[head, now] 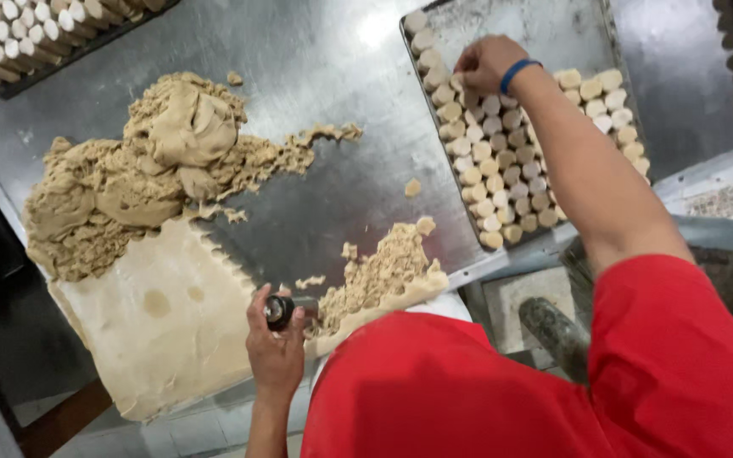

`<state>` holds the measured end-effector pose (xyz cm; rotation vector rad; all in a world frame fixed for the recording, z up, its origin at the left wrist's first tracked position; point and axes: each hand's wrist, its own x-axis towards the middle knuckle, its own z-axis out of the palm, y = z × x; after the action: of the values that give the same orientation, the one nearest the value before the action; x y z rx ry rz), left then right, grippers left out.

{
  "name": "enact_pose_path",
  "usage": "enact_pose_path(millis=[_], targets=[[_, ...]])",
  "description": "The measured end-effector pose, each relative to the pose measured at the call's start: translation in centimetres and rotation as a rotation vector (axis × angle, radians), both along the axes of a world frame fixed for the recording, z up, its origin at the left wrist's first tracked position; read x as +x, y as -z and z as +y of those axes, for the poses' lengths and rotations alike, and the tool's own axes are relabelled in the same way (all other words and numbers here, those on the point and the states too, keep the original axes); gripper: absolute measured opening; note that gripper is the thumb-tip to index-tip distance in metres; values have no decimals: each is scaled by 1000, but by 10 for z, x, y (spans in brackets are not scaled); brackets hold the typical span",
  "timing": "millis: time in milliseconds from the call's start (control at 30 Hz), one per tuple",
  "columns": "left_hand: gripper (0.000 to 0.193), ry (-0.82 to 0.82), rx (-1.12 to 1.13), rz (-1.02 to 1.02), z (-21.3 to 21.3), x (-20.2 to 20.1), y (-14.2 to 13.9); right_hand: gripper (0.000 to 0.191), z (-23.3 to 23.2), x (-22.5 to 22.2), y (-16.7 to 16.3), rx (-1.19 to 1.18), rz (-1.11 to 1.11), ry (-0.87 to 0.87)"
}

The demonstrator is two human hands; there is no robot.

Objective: The person cuts small portions of dough using a cylindrical pastry cutter tool and places them neatly into rows on a metal baking sheet.

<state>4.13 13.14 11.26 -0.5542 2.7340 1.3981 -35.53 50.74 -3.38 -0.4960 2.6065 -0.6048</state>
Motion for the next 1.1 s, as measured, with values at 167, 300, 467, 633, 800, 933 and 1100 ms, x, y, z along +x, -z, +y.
enact_pose_path(millis=[167, 300, 467, 633, 800, 933, 1100], targets=[[48, 69, -274, 59, -60, 44, -2, 33, -20, 45, -1, -56, 784, 73], [50, -69, -353, -172, -138, 81, 5, 19, -104, 131, 15, -390, 575, 56], [53, 156, -442, -298, -184, 97, 14, 42, -279, 287, 26, -600, -52, -8], [38, 371, -416, -310, -174, 114, 27, 24, -350, 409, 20, -404, 251, -306], [36, 481, -426, -244, -154, 120, 44, 14, -330, 458, 13, -394, 236, -249], [30, 559, -469, -162, -139, 117, 50, 22, -324, 458, 11, -513, 271, -168], [28, 676, -483, -212, -136, 105, 68, 26, -322, 454, 22, -558, 270, -164]])
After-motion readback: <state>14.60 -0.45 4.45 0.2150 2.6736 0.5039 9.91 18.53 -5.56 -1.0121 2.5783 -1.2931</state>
